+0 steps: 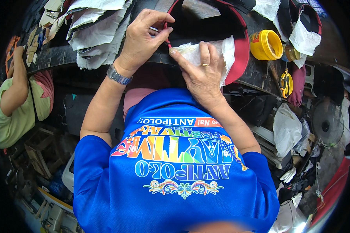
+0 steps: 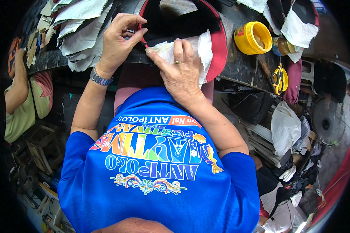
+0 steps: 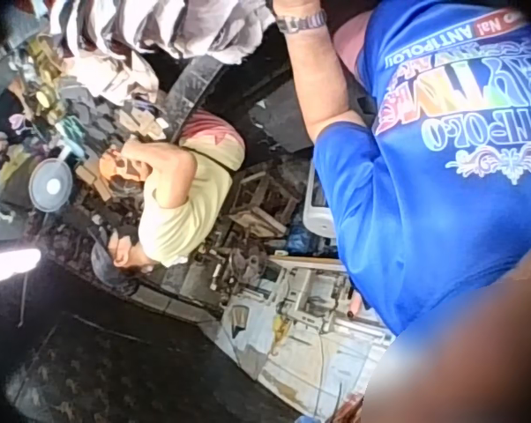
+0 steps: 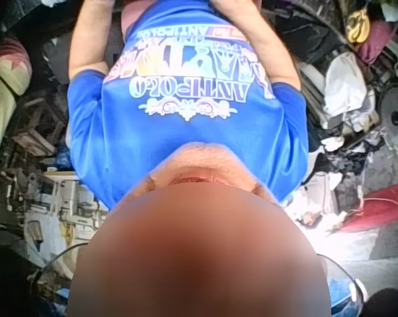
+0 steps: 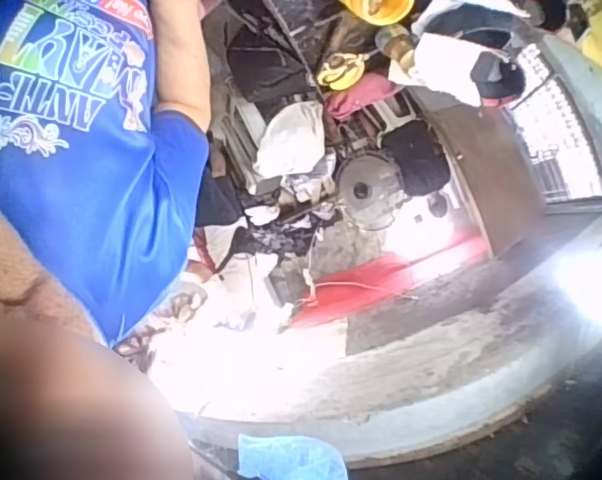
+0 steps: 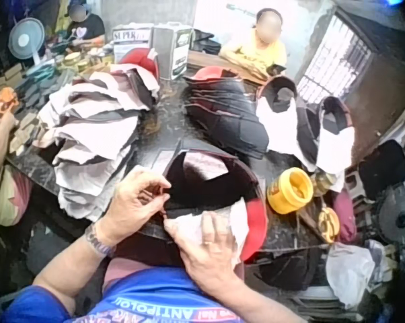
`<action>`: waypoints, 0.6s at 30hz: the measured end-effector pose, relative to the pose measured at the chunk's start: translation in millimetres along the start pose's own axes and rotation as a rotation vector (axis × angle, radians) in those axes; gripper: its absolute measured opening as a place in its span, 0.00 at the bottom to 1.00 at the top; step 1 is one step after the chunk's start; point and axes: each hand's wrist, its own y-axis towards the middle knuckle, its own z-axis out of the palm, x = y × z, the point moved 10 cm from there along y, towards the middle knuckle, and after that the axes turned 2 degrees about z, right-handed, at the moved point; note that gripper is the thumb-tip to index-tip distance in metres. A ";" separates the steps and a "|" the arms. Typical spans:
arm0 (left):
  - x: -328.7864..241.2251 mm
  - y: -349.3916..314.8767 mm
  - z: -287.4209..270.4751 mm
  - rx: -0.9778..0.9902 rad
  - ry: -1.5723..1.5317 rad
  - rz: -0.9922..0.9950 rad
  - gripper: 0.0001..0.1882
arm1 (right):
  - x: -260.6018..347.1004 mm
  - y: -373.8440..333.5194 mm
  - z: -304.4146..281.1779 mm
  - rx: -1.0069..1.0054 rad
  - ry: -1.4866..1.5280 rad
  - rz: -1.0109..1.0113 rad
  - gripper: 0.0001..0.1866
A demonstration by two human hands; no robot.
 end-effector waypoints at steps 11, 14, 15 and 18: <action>-9.5 11.2 2.7 -0.004 0.013 0.029 0.14 | 9.8 -2.6 -24.7 0.119 0.383 -0.195 0.18; -7.5 13.3 5.2 0.008 0.042 0.014 0.14 | 14.4 -5.0 -49.8 0.115 0.768 -0.244 0.20; -9.4 13.8 5.3 0.011 0.063 0.037 0.14 | 7.2 -4.4 -60.9 0.049 0.847 -0.205 0.21; -12.0 15.1 7.3 0.026 0.107 0.076 0.16 | -26.0 -0.2 -71.2 -0.148 0.847 0.032 0.20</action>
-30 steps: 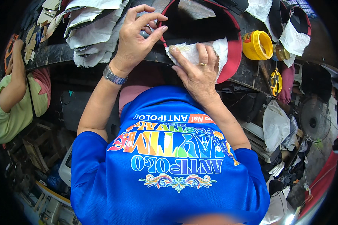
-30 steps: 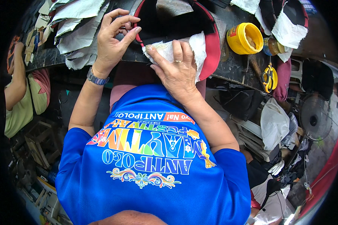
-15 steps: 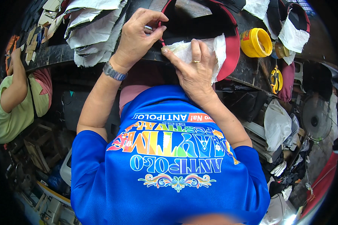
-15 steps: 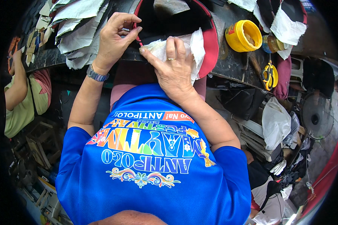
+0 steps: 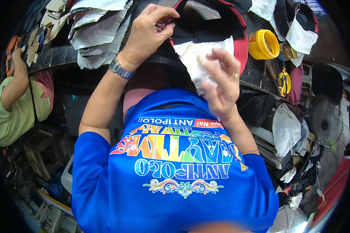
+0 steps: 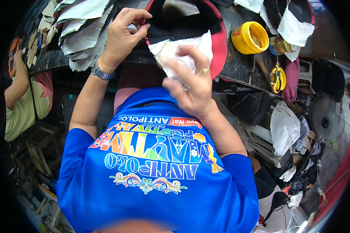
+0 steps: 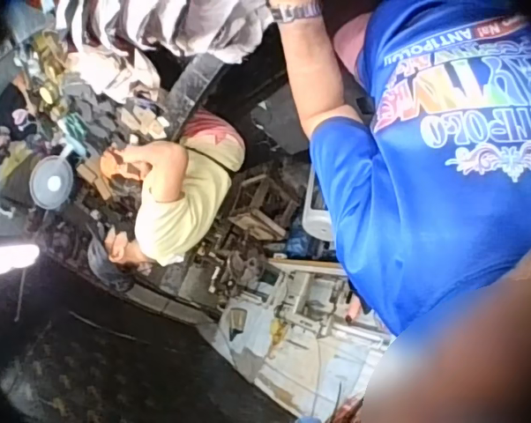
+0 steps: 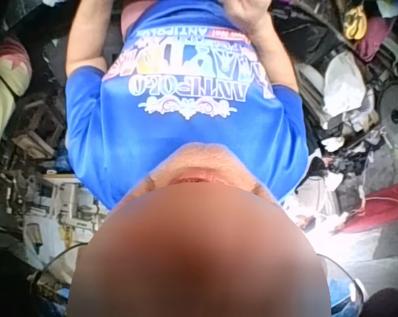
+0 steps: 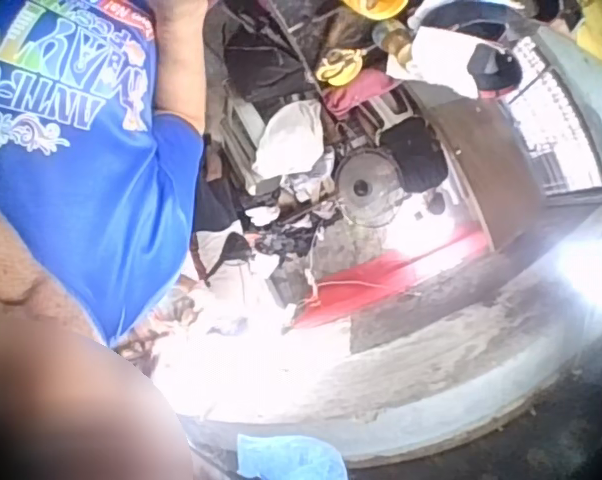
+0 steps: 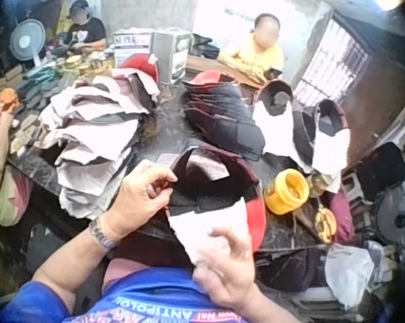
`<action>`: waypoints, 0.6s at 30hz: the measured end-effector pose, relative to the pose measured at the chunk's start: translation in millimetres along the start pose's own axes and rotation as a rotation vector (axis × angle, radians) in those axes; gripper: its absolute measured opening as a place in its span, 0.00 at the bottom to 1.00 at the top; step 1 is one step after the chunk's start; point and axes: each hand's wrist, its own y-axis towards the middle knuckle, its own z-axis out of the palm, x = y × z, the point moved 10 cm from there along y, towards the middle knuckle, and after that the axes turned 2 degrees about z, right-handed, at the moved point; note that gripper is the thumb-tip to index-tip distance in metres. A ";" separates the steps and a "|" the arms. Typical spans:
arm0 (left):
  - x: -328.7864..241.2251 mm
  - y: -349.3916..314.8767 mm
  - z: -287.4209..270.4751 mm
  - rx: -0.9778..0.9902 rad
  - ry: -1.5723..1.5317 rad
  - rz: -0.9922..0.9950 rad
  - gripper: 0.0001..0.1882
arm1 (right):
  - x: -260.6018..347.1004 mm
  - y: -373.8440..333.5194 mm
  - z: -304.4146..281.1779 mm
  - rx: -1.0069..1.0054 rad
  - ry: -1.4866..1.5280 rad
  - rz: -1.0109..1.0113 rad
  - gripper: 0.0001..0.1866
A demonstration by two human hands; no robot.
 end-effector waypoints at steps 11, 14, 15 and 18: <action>3.7 -2.4 2.6 -0.001 -0.033 -0.020 0.16 | -43.3 -4.8 43.0 0.177 -0.757 0.122 0.24; 3.8 -4.6 1.8 -0.024 -0.020 -0.012 0.16 | -32.4 -2.5 55.9 0.197 -0.734 0.034 0.24; 6.1 -5.2 1.0 -0.030 -0.017 -0.033 0.15 | -26.4 -2.2 60.6 0.203 -0.750 -0.010 0.22; 9.2 -5.3 -0.9 -0.029 0.005 -0.058 0.15 | -6.8 0.9 71.5 0.238 -0.634 -0.146 0.21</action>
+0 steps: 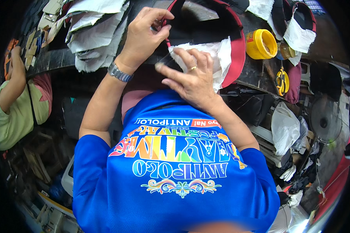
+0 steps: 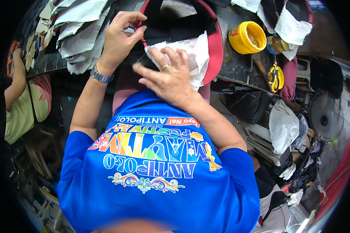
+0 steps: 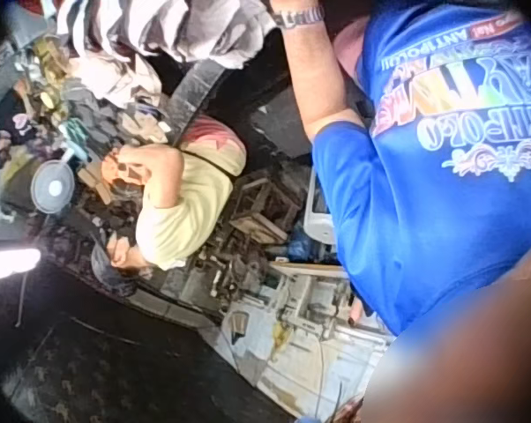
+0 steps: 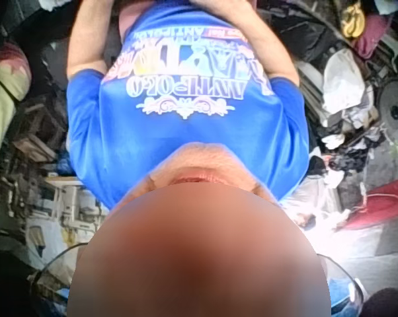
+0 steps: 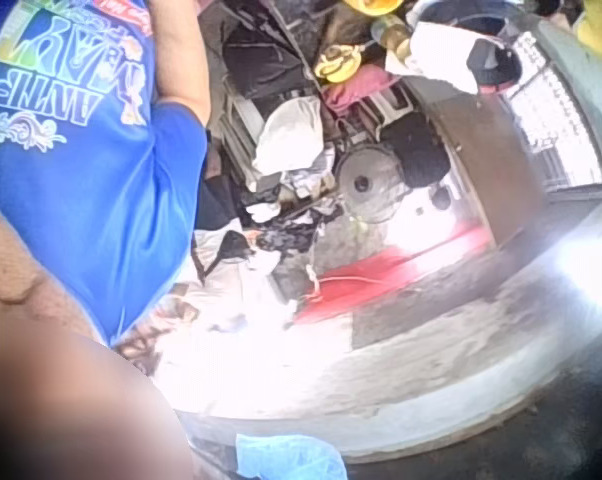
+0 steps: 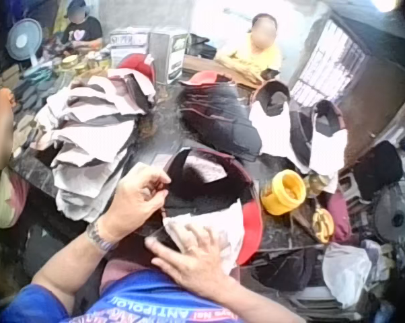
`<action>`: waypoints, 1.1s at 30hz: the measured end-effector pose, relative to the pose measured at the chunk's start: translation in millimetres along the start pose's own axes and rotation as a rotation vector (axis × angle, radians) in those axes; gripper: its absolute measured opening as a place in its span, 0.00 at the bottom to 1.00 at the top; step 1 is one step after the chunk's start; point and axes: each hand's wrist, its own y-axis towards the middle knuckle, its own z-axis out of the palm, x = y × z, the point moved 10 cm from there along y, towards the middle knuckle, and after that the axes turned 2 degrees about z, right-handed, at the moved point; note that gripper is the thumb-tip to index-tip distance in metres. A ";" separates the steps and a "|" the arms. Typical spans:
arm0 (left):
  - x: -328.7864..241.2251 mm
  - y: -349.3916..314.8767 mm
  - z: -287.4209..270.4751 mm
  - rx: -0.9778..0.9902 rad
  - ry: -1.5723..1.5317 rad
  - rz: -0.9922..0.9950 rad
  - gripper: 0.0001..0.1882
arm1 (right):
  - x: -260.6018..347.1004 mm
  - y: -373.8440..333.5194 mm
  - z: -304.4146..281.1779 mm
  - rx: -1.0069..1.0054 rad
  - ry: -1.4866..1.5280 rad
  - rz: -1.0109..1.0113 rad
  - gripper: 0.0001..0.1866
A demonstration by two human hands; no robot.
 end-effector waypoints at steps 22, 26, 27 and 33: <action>-2.2 1.3 -11.4 -0.082 -0.545 -0.193 0.14 | -131.2 -58.2 -102.4 -0.541 0.599 0.485 0.46; -1.8 -9.0 -10.8 0.038 -0.411 -0.163 0.16 | -177.3 -46.1 -184.0 -0.816 0.379 0.499 0.43; -2.6 -11.1 -9.8 0.042 -0.356 -0.122 0.15 | -191.0 -39.2 -205.6 -0.855 0.288 0.454 0.43; 2.4 -35.9 16.7 0.104 -0.164 -0.128 0.09 | -315.6 -16.1 -258.2 -1.088 0.242 0.431 0.46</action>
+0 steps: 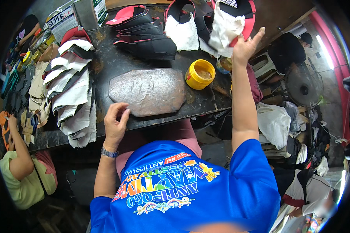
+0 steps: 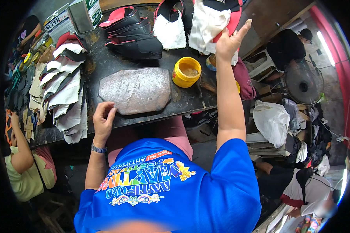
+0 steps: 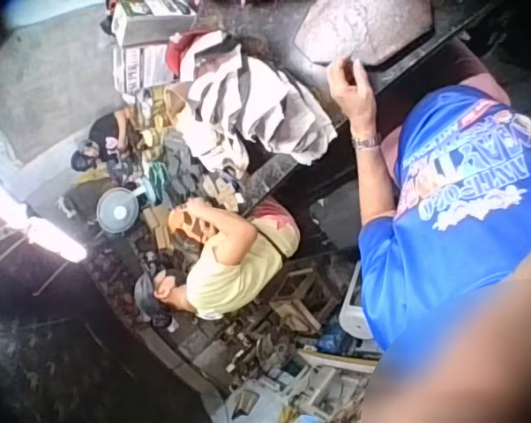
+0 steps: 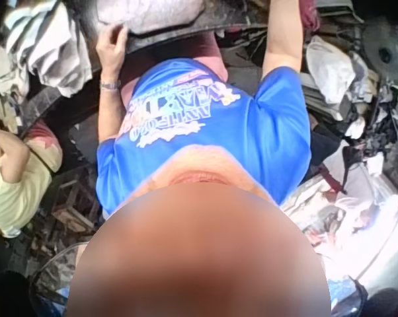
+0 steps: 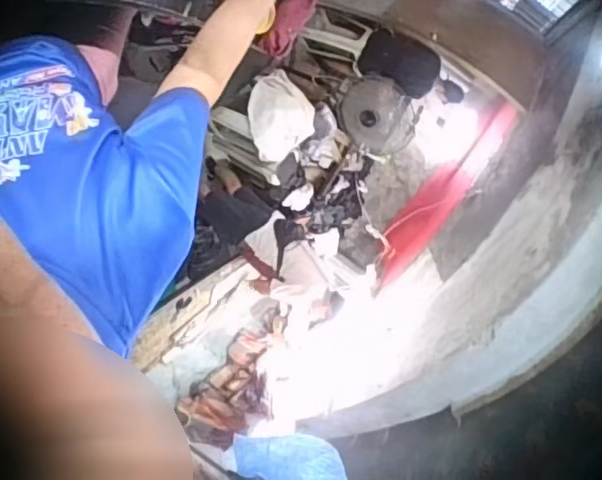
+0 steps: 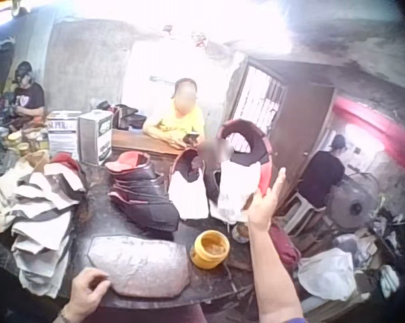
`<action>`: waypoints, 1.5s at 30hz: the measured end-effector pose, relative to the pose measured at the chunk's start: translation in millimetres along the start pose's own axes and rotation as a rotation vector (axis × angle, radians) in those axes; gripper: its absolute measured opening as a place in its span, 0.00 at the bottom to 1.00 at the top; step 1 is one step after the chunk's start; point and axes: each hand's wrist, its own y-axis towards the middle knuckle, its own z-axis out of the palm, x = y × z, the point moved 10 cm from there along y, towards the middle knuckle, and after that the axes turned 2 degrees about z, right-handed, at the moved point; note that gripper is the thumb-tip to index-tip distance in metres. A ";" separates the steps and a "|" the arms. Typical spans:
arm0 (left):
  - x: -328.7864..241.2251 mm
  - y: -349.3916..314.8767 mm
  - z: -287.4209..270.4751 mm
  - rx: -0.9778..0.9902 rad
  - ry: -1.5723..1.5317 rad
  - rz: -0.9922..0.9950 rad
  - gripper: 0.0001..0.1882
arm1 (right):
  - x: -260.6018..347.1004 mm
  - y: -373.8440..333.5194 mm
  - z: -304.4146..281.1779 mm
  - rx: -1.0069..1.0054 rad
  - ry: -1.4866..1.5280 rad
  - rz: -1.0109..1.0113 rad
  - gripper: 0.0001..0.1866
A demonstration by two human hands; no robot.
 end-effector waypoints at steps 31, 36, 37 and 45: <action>-1.1 -3.4 5.7 -0.005 0.014 0.003 0.13 | 45.1 -55.9 302.2 0.825 -0.223 -0.204 0.41; -0.5 -3.0 4.8 -0.023 0.008 0.001 0.11 | 29.7 -92.2 408.6 0.963 -0.239 -0.311 0.38; 0.8 -2.7 5.0 -0.023 0.003 -0.011 0.11 | 30.9 -100.2 419.0 0.950 -0.238 -0.357 0.36; 2.9 -2.5 5.6 0.001 0.028 -0.015 0.09 | -18.6 -122.0 432.7 1.092 -0.703 -0.058 0.40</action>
